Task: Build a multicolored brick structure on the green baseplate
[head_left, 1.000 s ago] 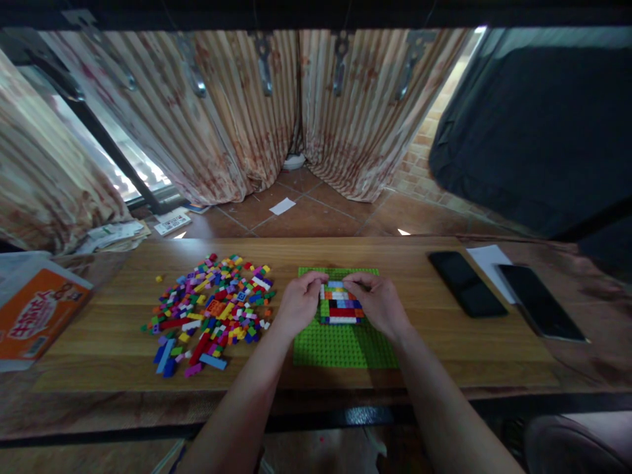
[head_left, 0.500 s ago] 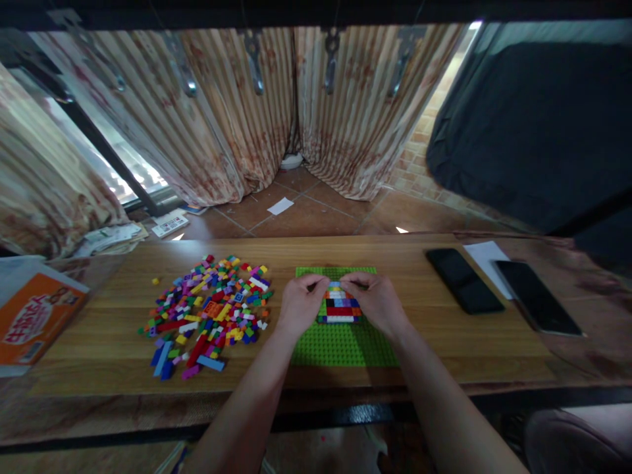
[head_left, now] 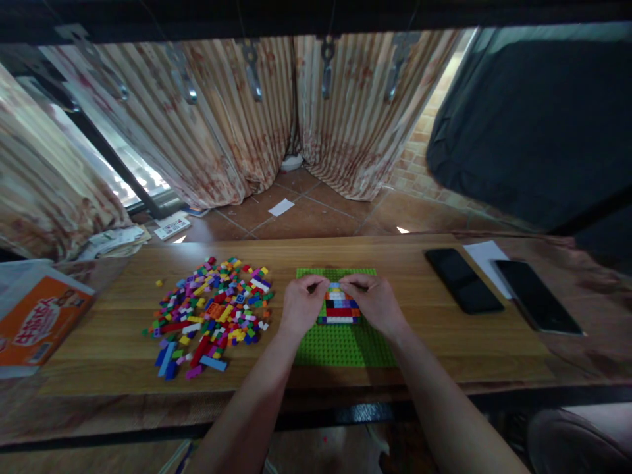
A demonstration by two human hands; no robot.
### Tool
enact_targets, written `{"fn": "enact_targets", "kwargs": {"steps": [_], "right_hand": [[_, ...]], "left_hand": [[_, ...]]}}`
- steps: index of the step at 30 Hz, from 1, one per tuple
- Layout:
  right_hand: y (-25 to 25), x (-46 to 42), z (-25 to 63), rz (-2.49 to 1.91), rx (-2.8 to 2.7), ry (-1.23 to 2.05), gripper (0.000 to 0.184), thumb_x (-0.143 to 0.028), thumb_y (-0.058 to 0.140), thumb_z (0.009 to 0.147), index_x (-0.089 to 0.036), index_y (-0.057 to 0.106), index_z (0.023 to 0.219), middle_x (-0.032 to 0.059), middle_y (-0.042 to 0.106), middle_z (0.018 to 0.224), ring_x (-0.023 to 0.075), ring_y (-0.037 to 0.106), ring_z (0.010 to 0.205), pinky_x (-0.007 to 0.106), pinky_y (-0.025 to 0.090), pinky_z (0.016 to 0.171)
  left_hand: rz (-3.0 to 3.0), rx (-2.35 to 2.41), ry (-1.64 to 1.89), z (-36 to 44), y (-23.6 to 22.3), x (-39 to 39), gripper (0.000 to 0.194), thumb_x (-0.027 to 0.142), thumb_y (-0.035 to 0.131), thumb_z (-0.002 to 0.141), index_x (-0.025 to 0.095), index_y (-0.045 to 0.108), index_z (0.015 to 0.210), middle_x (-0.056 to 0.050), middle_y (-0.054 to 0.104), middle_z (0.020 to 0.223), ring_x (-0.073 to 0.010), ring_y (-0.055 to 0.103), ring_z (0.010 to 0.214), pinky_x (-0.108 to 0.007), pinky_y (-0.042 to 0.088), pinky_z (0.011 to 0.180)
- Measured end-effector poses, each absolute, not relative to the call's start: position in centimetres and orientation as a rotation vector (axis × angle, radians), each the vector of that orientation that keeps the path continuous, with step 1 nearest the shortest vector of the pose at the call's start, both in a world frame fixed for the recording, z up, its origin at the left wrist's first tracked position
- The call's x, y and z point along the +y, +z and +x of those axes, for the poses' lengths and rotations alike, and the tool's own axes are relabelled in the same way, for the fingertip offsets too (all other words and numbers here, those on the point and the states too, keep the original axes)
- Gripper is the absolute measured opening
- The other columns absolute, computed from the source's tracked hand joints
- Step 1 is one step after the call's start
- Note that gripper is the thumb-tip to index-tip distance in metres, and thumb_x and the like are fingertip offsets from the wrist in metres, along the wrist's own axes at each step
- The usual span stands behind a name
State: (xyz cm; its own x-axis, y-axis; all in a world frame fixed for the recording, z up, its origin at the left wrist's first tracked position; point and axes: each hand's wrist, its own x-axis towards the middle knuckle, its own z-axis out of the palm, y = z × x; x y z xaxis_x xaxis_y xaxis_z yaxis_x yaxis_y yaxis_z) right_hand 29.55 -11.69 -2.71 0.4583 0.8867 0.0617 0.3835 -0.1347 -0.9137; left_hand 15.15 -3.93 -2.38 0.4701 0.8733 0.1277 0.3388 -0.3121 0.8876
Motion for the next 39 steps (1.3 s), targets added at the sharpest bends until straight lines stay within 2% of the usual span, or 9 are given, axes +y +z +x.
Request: {"fn": "enact_targets", "kwargs": {"steps": [4,8,12,16,25,29,32,39], "right_hand": [[-2.9,-11.7,29.6,-1.672,-1.061,0.68,0.025,-0.041,0.064,0.081,-0.021,0.077,0.085,0.0033,0.076,0.086,0.0193,0.068,0.081,0.032,0.051,0.077],[-3.2,-12.0,30.7,-1.601,-0.842,0.619,0.039,-0.053,0.061,0.082,-0.018,0.075,0.091,0.0071,0.076,0.091,0.0217,0.07,0.089,0.034,0.053,0.082],[-3.7,-12.3,32.4,-1.633,-0.666,0.497,0.047,-0.058,0.059,0.082,-0.014,0.074,0.091,0.0115,0.076,0.09,0.0231,0.071,0.088,0.037,0.054,0.083],[-3.7,-12.3,32.4,-1.663,-0.686,0.485,0.043,-0.054,0.06,0.082,-0.014,0.075,0.091,0.0111,0.076,0.09,0.0238,0.071,0.087,0.038,0.054,0.083],[-1.5,-12.8,28.4,-1.673,-0.799,0.231,0.037,-0.051,0.057,0.088,-0.017,0.074,0.085,0.0073,0.074,0.081,0.0209,0.069,0.074,0.033,0.053,0.069],[-0.6,-13.4,24.8,-1.647,-1.018,0.132,0.031,-0.047,0.056,0.091,-0.022,0.073,0.085,0.006,0.074,0.084,0.0203,0.068,0.077,0.033,0.053,0.072],[-0.5,-13.8,21.4,-1.582,-1.29,0.19,0.021,-0.039,0.056,0.092,-0.025,0.072,0.088,0.005,0.074,0.09,0.0212,0.069,0.086,0.036,0.054,0.08],[-3.2,-13.7,14.9,-1.401,-1.69,0.385,0.018,-0.021,0.052,0.093,-0.025,0.069,0.093,0.0038,0.073,0.089,0.0183,0.068,0.084,0.03,0.053,0.076]], "left_hand": [[1.902,0.999,0.774,15.2,-2.4,-4.1,0.022,0.025,0.055,0.088,0.019,0.074,0.08,-0.001,0.076,0.08,-0.0164,0.068,0.075,-0.025,0.051,0.073],[1.918,0.991,0.736,15.0,-2.1,-4.2,0.024,0.025,0.051,0.091,0.019,0.074,0.084,-0.003,0.077,0.086,-0.0184,0.069,0.08,-0.027,0.051,0.075],[1.832,0.995,0.748,14.3,-2.4,-3.7,0.027,0.026,0.047,0.094,0.018,0.072,0.101,-0.007,0.077,0.098,-0.0202,0.071,0.088,-0.031,0.053,0.082],[1.709,0.981,0.87,13.4,-2.7,-2.9,0.028,0.03,0.048,0.094,0.017,0.068,0.11,-0.008,0.076,0.101,-0.0201,0.071,0.09,-0.032,0.054,0.085],[1.469,1.018,1.142,9.8,-0.7,-1.5,0.026,0.035,0.055,0.09,0.015,0.07,0.098,-0.006,0.074,0.081,-0.0166,0.07,0.076,-0.027,0.054,0.073],[1.284,1.048,1.306,7.9,0.6,-0.8,0.024,0.036,0.059,0.087,0.015,0.07,0.09,-0.003,0.072,0.073,-0.0131,0.067,0.067,-0.024,0.053,0.068],[1.11,1.057,1.407,6.0,1.4,-0.1,0.022,0.035,0.063,0.084,0.015,0.07,0.088,-0.002,0.07,0.07,-0.011,0.065,0.064,-0.022,0.051,0.066],[0.677,1.063,1.56,0.3,2.0,1.6,0.016,0.03,0.063,0.083,0.015,0.067,0.084,0.002,0.065,0.068,-0.0062,0.058,0.057,-0.018,0.044,0.059]]}}
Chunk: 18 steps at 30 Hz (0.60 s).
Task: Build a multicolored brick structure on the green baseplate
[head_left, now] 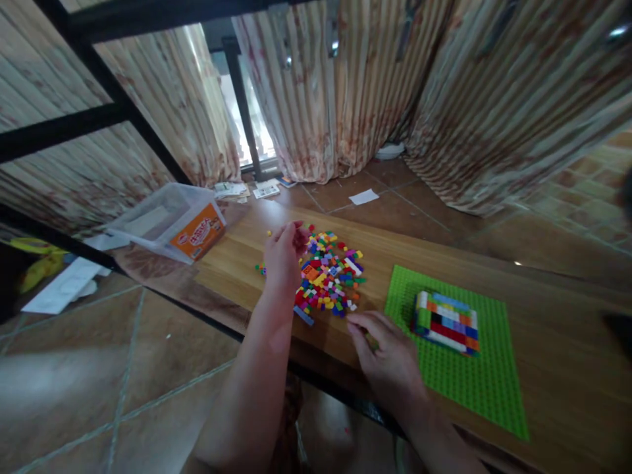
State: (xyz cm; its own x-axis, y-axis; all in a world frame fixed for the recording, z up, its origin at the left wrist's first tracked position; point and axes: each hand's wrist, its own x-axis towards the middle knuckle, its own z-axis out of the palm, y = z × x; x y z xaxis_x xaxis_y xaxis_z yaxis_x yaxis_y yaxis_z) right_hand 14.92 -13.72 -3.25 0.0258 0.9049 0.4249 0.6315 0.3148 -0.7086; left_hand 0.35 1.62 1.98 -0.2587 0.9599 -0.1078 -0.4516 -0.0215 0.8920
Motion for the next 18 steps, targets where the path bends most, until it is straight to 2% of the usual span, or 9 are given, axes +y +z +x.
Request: {"fn": "enact_targets", "kwargs": {"steps": [6,12,15,18], "right_hand": [[-4.6,-13.4,11.7,-1.452,-1.848,0.416,0.013,-0.026,0.057,0.093,-0.021,0.068,0.097,0.0059,0.069,0.091,0.0215,0.063,0.086,0.034,0.05,0.078],[-4.8,-12.5,8.5,-1.589,-1.945,0.16,0.016,-0.028,0.057,0.092,-0.018,0.069,0.095,0.0107,0.066,0.09,0.0268,0.058,0.086,0.04,0.047,0.076],[-4.9,-12.2,7.6,-1.624,-1.976,0.078,0.017,-0.024,0.054,0.093,-0.019,0.068,0.088,0.0101,0.065,0.084,0.026,0.057,0.082,0.039,0.045,0.073],[-4.8,-11.9,7.9,-1.602,-1.942,0.139,0.016,-0.023,0.053,0.094,-0.02,0.066,0.086,0.0077,0.066,0.083,0.0234,0.059,0.081,0.035,0.046,0.074]], "left_hand": [[0.44,1.003,1.54,-1.8,2.2,2.0,0.012,0.017,0.054,0.087,0.014,0.064,0.081,0.004,0.06,0.063,-0.004,0.054,0.052,-0.016,0.043,0.056],[0.462,0.987,1.511,-2.3,2.3,1.8,0.008,0.018,0.059,0.084,0.014,0.065,0.081,0.003,0.061,0.064,-0.0044,0.055,0.054,-0.016,0.044,0.057],[0.454,0.969,1.485,-2.3,2.3,1.7,0.006,0.018,0.061,0.082,0.014,0.066,0.081,0.004,0.062,0.063,-0.0042,0.055,0.053,-0.016,0.044,0.056],[0.459,0.974,1.457,-2.3,2.6,1.6,0.007,0.019,0.063,0.08,0.013,0.066,0.079,0.004,0.062,0.062,-0.0034,0.055,0.052,-0.014,0.043,0.054]]}}
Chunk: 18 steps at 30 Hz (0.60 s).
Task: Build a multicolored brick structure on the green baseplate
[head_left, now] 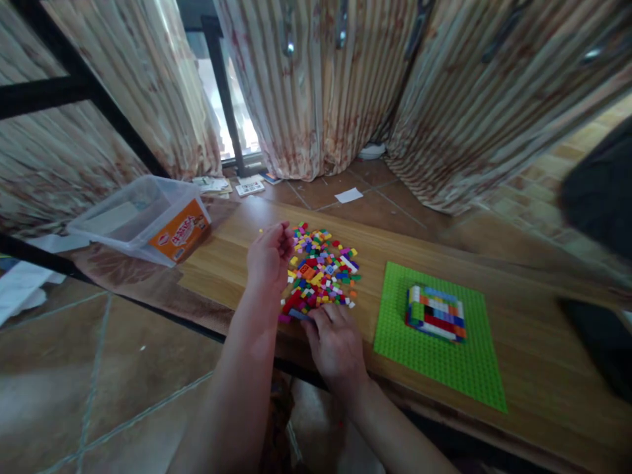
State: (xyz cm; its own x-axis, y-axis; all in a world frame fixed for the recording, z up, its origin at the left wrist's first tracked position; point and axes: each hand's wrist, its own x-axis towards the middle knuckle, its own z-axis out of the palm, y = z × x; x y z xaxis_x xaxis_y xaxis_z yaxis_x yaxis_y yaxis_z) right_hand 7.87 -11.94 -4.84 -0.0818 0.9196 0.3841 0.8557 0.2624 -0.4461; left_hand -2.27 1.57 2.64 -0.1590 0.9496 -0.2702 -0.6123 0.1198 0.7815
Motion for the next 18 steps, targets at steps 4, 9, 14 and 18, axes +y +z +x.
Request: {"fn": "enact_targets", "kwargs": {"steps": [4,9,14,18], "right_hand": [[-3.8,-11.4,10.5,-1.628,-1.685,0.35,0.015,-0.03,0.054,0.095,-0.021,0.066,0.093,0.0049,0.069,0.087,0.0191,0.064,0.079,0.03,0.048,0.072],[-1.9,-10.6,16.1,-1.554,-1.259,0.463,0.014,-0.034,0.064,0.088,-0.021,0.067,0.089,0.0021,0.07,0.084,0.0168,0.065,0.077,0.03,0.05,0.073],[-1.6,-10.9,20.7,-1.521,-1.04,0.512,0.018,-0.037,0.072,0.078,-0.02,0.07,0.084,0.0016,0.071,0.079,0.0166,0.064,0.07,0.03,0.051,0.066],[-1.4,-12.1,23.5,-1.603,-1.095,0.452,0.021,-0.038,0.069,0.08,-0.021,0.073,0.091,0.0036,0.072,0.085,0.0181,0.066,0.075,0.032,0.053,0.068]], "left_hand": [[0.599,0.984,1.402,-1.4,2.8,1.1,0.014,0.026,0.071,0.074,0.014,0.068,0.079,0.003,0.064,0.064,-0.0042,0.056,0.054,-0.014,0.043,0.054],[0.966,0.97,1.172,2.4,2.0,-1.2,0.019,0.032,0.073,0.073,0.015,0.073,0.082,-0.001,0.07,0.071,-0.0092,0.061,0.063,-0.018,0.048,0.061],[1.183,0.868,0.953,7.3,0.1,-3.7,0.02,0.025,0.061,0.083,0.018,0.075,0.095,-0.002,0.073,0.084,-0.0115,0.064,0.069,-0.023,0.053,0.066],[1.35,0.852,0.885,9.6,-1.3,-4.6,0.022,0.024,0.058,0.086,0.018,0.074,0.1,-0.002,0.072,0.077,-0.0132,0.065,0.066,-0.025,0.053,0.066]]}}
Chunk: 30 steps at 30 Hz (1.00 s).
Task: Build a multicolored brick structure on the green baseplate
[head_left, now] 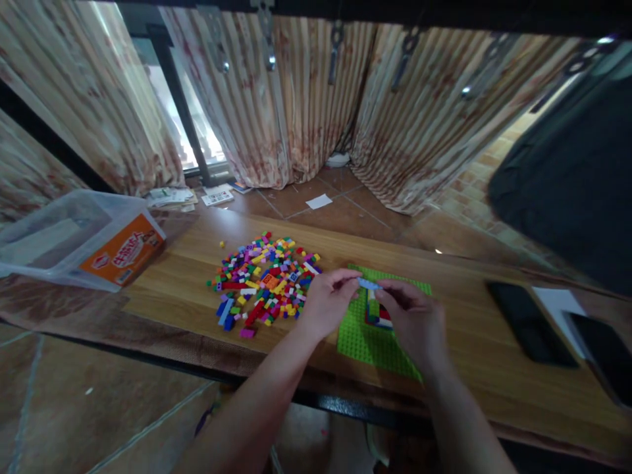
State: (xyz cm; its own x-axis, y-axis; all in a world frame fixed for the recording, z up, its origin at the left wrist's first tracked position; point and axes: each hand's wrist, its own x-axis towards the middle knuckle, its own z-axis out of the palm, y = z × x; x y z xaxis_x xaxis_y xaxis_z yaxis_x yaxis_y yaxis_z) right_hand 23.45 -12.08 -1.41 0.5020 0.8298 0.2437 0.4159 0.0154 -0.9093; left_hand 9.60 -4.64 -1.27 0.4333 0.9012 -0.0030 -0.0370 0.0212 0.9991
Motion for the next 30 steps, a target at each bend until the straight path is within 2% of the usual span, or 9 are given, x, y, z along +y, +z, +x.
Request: {"fn": "enact_targets", "kwargs": {"steps": [3,10,14,20,30], "right_hand": [[-0.9,-13.0,25.3,-1.709,-1.239,0.336,0.02,-0.036,0.064,0.083,-0.022,0.074,0.093,0.004,0.073,0.088,0.0184,0.066,0.077,0.032,0.053,0.072],[-0.7,-14.0,28.5,-1.864,-1.389,0.167,0.019,-0.033,0.058,0.084,-0.022,0.074,0.084,0.004,0.072,0.087,0.0183,0.067,0.077,0.031,0.051,0.073],[-1.0,-14.1,29.3,-1.898,-1.325,0.224,0.019,-0.034,0.058,0.082,-0.022,0.074,0.083,0.0037,0.071,0.086,0.0169,0.065,0.07,0.031,0.05,0.069],[-1.6,-13.6,29.0,-1.905,-1.288,0.266,0.018,-0.032,0.058,0.081,-0.023,0.074,0.082,0.0039,0.07,0.088,0.0176,0.064,0.074,0.033,0.049,0.072],[-2.0,-12.9,28.7,-1.904,-1.185,0.298,0.013,-0.025,0.06,0.075,-0.022,0.073,0.078,0.0025,0.071,0.079,0.0176,0.064,0.071,0.032,0.05,0.071]], "left_hand": [[1.56,0.881,0.887,10.7,-1.7,-5.2,0.022,0.022,0.057,0.087,0.018,0.075,0.099,-0.003,0.073,0.078,-0.0154,0.067,0.072,-0.028,0.054,0.071],[1.869,0.98,0.873,12.7,-1.4,-6.2,0.022,0.015,0.054,0.09,0.019,0.074,0.1,-0.006,0.075,0.099,-0.0181,0.069,0.091,-0.032,0.054,0.087],[1.948,1.085,0.821,12.9,-1.4,-5.9,0.023,0.014,0.054,0.089,0.017,0.073,0.101,-0.008,0.073,0.102,-0.0196,0.068,0.093,-0.034,0.053,0.089],[2.054,1.127,0.78,13.0,-1.9,-5.2,0.025,0.015,0.054,0.089,0.017,0.072,0.107,-0.01,0.07,0.107,-0.0218,0.065,0.104,-0.038,0.049,0.099],[1.968,1.118,0.791,14.4,-2.3,-5.1,0.023,0.018,0.054,0.092,0.02,0.076,0.098,-0.007,0.073,0.104,-0.0193,0.066,0.1,-0.034,0.05,0.097]]}}
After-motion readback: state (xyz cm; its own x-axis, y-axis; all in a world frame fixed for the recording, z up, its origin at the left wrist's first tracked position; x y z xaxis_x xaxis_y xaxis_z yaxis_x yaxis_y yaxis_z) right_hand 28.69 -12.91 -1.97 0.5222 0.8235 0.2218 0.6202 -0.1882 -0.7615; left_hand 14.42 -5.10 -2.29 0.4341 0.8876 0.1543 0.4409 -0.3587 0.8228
